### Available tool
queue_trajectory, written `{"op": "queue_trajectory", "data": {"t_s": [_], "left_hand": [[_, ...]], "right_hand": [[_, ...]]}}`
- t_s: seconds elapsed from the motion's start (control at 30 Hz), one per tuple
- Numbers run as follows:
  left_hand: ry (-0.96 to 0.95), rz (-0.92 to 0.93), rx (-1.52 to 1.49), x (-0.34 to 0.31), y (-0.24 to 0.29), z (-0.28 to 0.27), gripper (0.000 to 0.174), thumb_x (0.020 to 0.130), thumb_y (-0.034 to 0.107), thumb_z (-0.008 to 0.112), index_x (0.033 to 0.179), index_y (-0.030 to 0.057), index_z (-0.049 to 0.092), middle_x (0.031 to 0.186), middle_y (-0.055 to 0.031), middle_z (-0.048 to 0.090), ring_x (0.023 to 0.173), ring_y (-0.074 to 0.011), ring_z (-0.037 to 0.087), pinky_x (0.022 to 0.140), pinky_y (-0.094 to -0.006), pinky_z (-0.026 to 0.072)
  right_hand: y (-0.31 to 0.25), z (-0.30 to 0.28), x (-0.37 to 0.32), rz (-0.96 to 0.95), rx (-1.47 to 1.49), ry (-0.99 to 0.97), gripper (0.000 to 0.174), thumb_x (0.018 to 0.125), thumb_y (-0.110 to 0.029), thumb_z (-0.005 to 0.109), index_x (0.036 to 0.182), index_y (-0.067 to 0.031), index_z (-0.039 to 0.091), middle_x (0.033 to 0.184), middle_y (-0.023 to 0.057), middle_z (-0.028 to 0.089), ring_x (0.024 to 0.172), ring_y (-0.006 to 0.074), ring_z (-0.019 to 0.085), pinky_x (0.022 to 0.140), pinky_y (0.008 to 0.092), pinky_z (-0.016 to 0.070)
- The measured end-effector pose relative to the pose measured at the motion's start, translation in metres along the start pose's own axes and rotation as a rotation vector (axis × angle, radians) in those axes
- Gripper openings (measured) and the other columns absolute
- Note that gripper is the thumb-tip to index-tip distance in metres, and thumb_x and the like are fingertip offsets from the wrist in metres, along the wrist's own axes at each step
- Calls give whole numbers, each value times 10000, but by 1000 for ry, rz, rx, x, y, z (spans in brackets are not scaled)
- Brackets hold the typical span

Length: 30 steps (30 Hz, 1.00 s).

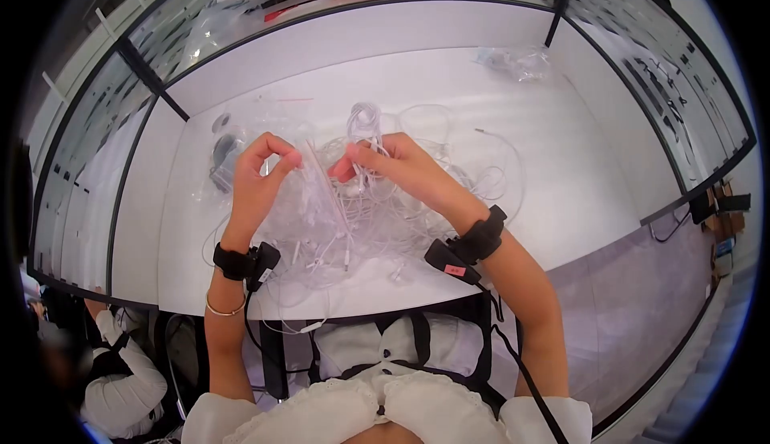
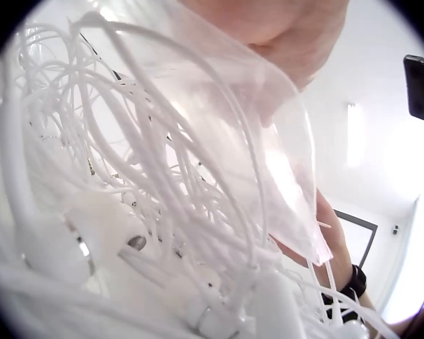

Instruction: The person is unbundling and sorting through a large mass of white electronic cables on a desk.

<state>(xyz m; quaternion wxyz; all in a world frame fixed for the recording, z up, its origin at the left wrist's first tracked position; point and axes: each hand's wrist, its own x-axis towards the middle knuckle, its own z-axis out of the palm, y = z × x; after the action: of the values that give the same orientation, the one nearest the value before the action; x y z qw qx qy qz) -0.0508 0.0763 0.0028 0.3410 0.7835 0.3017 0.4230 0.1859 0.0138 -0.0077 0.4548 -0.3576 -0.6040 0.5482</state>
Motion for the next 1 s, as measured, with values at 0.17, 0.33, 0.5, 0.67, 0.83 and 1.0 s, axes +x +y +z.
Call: {"op": "queue_trajectory", "data": {"t_s": [0.17,0.33,0.5,0.67,0.83,1.0], "left_hand": [[84,-27,34,0,0,3,163,879,144,650,774,32,594,684,-20,611,716,-136,553,809,-293,404],[147,99,355,-4,11,8,170,906,183,625,791,59,605,686,-2,606,694,-153,540,905,-328,334],[170,225,485,-8,17,17,78,835,95,681,888,71,629,731,7,571,801,-158,463,821,-301,354],[49,13,206,-7,24,17,253,767,69,730,993,62,619,690,35,355,688,-97,352,669,-243,321],[-183,-85,17,-7,5,12,204,783,89,725,957,32,636,786,9,538,723,-55,485,691,-204,388],[-315,-301,-238,-10,-6,16,151,851,115,681,948,5,646,915,2,641,848,-64,585,775,-214,459]], "right_hand": [[-12,8,-3,-14,-137,-84,410,985,-349,507,934,-3,720,1057,88,703,993,149,621,905,280,445],[-11,10,-3,15,-84,-147,392,987,-323,501,938,-7,728,1109,95,694,1002,151,610,888,264,425],[-7,16,-4,-32,-37,-108,383,997,-315,487,965,-2,706,1010,82,702,982,142,611,891,293,443],[-5,13,-2,-1,-63,-58,382,995,-332,496,980,-15,709,942,60,698,869,113,639,791,254,486],[-2,12,-2,3,-11,-55,380,996,-329,492,971,-16,705,897,52,696,815,107,639,783,250,490],[5,7,1,-3,17,-80,378,996,-328,492,948,-14,697,897,59,695,790,111,641,776,262,501]]}}
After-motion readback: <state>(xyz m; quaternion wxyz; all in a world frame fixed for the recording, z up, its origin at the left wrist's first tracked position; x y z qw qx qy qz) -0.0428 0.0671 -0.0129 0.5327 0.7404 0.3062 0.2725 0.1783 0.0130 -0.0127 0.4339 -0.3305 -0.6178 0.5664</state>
